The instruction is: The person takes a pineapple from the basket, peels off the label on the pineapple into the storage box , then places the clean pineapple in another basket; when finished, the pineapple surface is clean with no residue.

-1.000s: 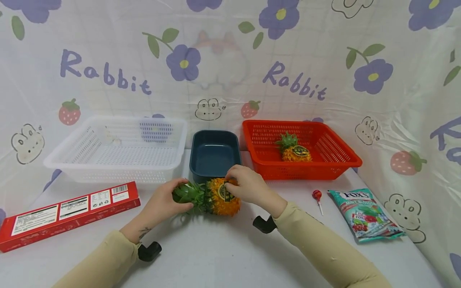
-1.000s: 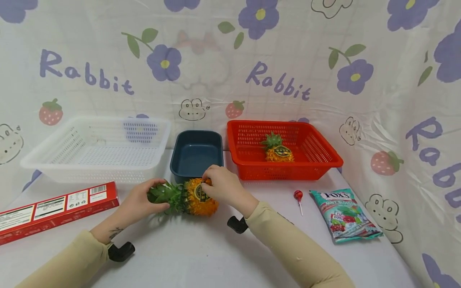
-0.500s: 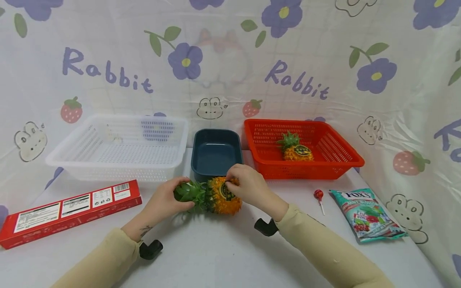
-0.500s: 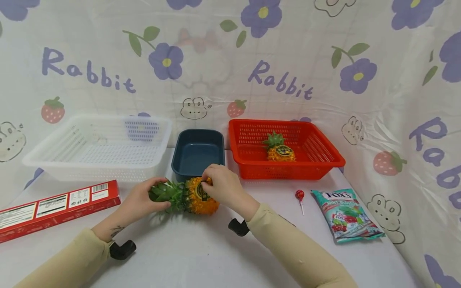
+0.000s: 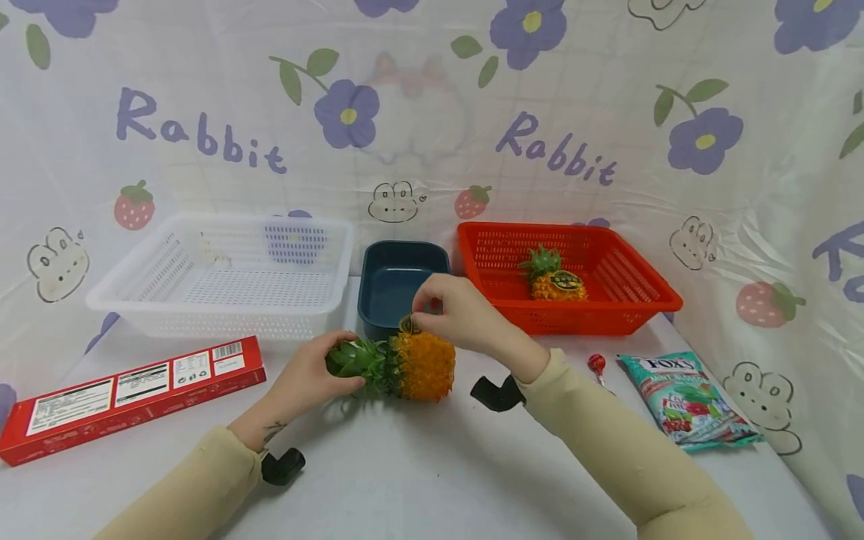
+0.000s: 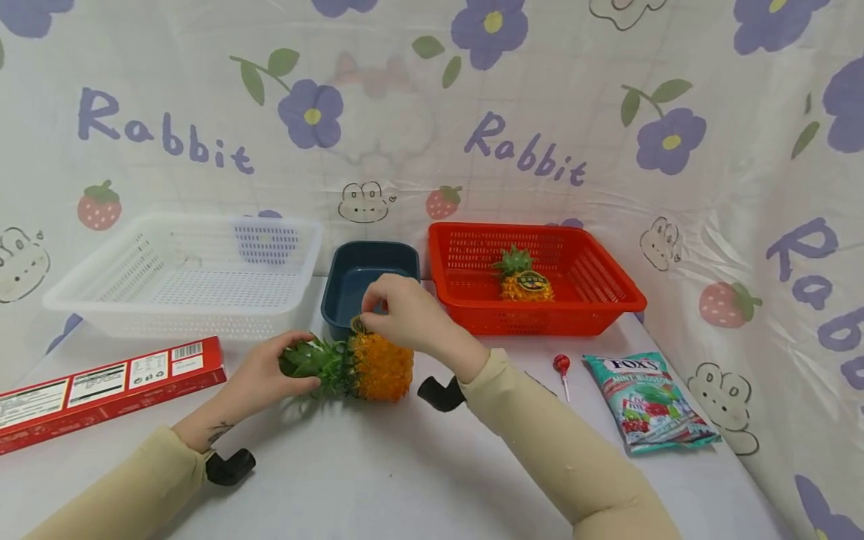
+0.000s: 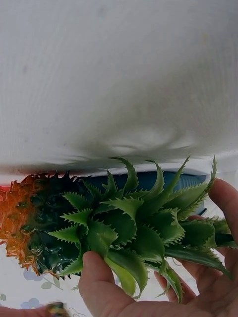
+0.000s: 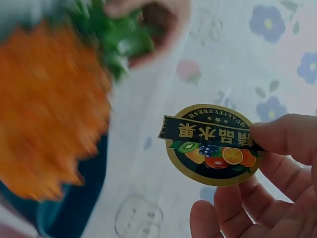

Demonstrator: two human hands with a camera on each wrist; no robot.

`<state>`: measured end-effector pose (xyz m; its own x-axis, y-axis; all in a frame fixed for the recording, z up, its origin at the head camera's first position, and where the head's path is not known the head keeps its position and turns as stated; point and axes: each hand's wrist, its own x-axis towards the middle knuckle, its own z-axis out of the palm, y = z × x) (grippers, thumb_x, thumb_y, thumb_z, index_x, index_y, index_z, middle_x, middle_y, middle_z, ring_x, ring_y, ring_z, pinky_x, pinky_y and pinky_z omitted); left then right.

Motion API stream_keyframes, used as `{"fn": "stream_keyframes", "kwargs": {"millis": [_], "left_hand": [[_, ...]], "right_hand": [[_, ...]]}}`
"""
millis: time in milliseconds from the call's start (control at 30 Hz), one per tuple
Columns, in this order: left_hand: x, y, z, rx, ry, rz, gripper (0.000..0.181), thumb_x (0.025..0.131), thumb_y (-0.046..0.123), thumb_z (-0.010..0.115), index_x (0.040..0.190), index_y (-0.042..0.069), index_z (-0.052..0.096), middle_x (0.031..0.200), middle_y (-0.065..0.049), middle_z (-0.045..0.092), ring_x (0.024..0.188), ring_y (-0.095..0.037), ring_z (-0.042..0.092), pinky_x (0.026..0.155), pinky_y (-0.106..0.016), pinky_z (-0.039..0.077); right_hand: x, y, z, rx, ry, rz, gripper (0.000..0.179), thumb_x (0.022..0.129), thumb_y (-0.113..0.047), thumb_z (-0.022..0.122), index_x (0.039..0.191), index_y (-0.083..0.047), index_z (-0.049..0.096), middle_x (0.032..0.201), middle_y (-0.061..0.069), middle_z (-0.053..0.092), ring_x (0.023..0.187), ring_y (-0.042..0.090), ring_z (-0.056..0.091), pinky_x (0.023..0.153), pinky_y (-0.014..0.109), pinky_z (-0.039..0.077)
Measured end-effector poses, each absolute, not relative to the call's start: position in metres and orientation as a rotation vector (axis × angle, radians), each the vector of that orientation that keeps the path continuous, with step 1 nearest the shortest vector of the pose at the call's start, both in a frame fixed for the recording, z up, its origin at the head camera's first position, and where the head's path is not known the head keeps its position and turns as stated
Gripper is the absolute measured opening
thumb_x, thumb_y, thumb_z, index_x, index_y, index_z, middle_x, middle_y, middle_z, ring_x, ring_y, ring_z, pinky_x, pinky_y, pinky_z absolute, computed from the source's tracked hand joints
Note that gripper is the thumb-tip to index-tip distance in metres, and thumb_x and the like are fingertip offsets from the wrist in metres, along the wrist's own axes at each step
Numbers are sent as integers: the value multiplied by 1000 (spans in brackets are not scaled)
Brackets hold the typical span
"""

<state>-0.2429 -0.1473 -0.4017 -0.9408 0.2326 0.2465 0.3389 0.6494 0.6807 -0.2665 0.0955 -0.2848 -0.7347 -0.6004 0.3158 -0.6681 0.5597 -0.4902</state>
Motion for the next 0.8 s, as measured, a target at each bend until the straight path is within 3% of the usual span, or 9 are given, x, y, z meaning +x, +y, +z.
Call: {"fn": "stream_keyframes", "kwargs": {"millis": [200,333,433,800], "left_hand": [[-243,-147,-399,-466,-2741,-1183,63,72,26,78,126,9,52,121,-11,57,99,-23,57,82,-40,50],[-244,-146,-400,-466,-2744,-1183,62,72,26,78,126,9,52,121,-11,58,99,-22,57,82,-39,50],[-244,-146,-401,-461,-2747,-1185,62,71,26,79,125,9,52,120,-10,58,99,-22,57,82,-38,50],[-242,-148,-400,-458,-2751,-1177,61,72,28,78,125,10,53,119,-11,58,97,-21,56,81,-38,50]], "right_hand": [[-304,87,-270,942,-2786,799,20,88,-8,52,98,-4,69,97,10,63,83,21,55,74,31,49],[-328,82,-279,881,-2902,593,28,91,-6,46,108,-5,68,110,10,64,99,24,57,87,35,49],[-345,79,-290,868,-2967,397,29,92,-7,46,110,-9,68,114,7,64,106,22,57,89,35,48],[-370,72,-313,950,-3040,-32,26,90,-8,52,107,-16,69,110,1,66,93,18,61,80,35,52]]}}
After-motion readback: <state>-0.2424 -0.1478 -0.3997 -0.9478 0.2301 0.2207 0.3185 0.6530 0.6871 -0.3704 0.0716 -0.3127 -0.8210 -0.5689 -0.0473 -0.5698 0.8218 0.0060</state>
